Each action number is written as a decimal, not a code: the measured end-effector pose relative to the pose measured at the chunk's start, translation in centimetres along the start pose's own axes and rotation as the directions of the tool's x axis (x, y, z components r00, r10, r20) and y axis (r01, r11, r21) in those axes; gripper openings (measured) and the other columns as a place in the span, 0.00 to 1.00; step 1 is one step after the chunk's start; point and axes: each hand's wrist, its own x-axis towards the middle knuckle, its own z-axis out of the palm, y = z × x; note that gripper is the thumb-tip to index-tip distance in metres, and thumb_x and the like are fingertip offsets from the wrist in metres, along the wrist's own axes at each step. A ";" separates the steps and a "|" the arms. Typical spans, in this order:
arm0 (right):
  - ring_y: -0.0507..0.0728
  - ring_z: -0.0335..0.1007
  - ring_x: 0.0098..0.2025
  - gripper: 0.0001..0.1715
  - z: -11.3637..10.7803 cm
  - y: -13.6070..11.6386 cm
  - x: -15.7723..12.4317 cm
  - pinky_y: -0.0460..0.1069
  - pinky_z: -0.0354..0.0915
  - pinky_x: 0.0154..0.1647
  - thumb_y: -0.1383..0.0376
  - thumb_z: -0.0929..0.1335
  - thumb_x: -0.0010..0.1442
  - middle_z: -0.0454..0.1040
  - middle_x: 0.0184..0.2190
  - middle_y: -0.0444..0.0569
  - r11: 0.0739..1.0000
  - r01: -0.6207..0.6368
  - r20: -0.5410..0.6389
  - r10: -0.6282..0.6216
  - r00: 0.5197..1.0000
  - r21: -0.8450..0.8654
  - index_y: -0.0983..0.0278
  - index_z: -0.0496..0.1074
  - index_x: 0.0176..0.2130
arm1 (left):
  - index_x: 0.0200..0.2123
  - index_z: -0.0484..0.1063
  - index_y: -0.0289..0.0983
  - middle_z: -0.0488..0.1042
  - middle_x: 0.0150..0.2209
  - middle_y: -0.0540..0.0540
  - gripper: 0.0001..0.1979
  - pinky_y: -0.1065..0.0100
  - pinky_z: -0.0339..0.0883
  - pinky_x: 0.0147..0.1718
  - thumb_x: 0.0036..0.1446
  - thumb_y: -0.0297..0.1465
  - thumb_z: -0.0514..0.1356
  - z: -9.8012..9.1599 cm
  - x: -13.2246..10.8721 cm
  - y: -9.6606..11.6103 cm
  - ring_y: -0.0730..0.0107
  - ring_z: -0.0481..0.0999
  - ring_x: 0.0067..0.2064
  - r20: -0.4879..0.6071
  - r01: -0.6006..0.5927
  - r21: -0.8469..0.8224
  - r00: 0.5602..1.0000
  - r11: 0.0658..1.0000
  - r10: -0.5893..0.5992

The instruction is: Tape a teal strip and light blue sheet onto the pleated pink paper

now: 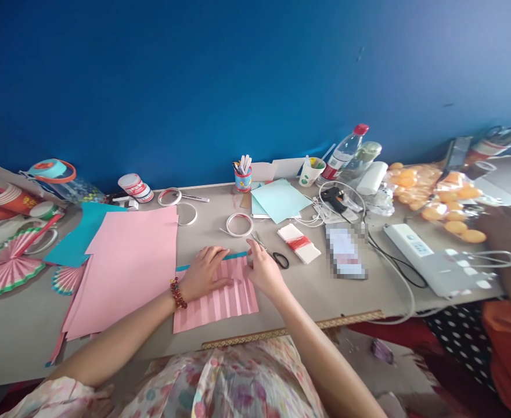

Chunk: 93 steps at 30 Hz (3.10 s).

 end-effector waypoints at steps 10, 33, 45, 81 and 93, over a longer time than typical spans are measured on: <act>0.50 0.63 0.27 0.33 -0.1 0.7 0.2 0.47 0.62 0.32 0.67 0.65 0.48 0.72 0.34 0.45 0.826 0.034 -0.030 -0.021 0.999 0.562 0.64 0.63 0.56 | 0.54 0.67 0.38 0.74 0.49 0.41 0.22 0.59 0.65 0.52 0.66 0.45 0.51 -1.4 1.6 -0.5 0.59 0.72 0.51 -0.019 0.088 -0.443 0.994 0.892 -0.108; 0.52 0.72 0.35 0.20 -4.6 -6.5 -5.9 0.47 0.69 0.38 0.69 0.66 0.62 0.75 0.35 0.46 0.824 0.492 -0.326 -0.401 0.856 0.280 0.59 0.68 0.54 | 0.34 0.70 0.36 0.73 0.33 0.48 0.11 0.69 0.64 0.40 0.64 0.38 0.57 -9.4 0.4 6.1 0.69 0.71 0.37 -0.071 0.019 -0.748 0.991 0.663 -0.109; 0.52 0.73 0.34 0.21 -5.0 -6.9 -5.7 0.46 0.67 0.34 0.69 0.64 0.63 0.76 0.33 0.46 0.801 0.458 -0.268 -0.378 0.886 0.384 0.61 0.64 0.55 | 0.33 0.67 0.36 0.69 0.32 0.49 0.08 0.69 0.62 0.40 0.63 0.35 0.58 -9.8 0.7 6.2 0.71 0.67 0.37 0.009 0.063 -0.826 0.995 0.560 -0.099; 0.47 0.46 0.23 0.25 -5.0 -4.7 -2.7 0.44 0.48 0.22 0.46 0.69 0.57 0.52 0.21 0.38 0.803 0.187 -0.111 -0.151 0.982 0.565 0.63 0.62 0.26 | 0.30 0.69 0.36 0.65 0.27 0.52 0.18 0.72 0.57 0.29 0.61 0.45 0.56 -10.3 -0.5 3.5 0.73 0.62 0.29 0.168 0.180 -0.618 0.981 0.766 -0.095; 0.48 0.45 0.22 0.29 -5.4 -0.2 -2.6 0.45 0.44 0.22 0.43 0.68 0.56 0.51 0.19 0.38 0.844 0.126 -0.213 -0.014 0.977 0.521 0.62 0.58 0.24 | 0.25 0.69 0.35 0.59 0.21 0.54 0.20 0.72 0.50 0.25 0.55 0.48 0.61 -8.9 -3.8 -0.3 0.75 0.56 0.26 0.274 0.413 -0.623 0.911 0.664 -0.309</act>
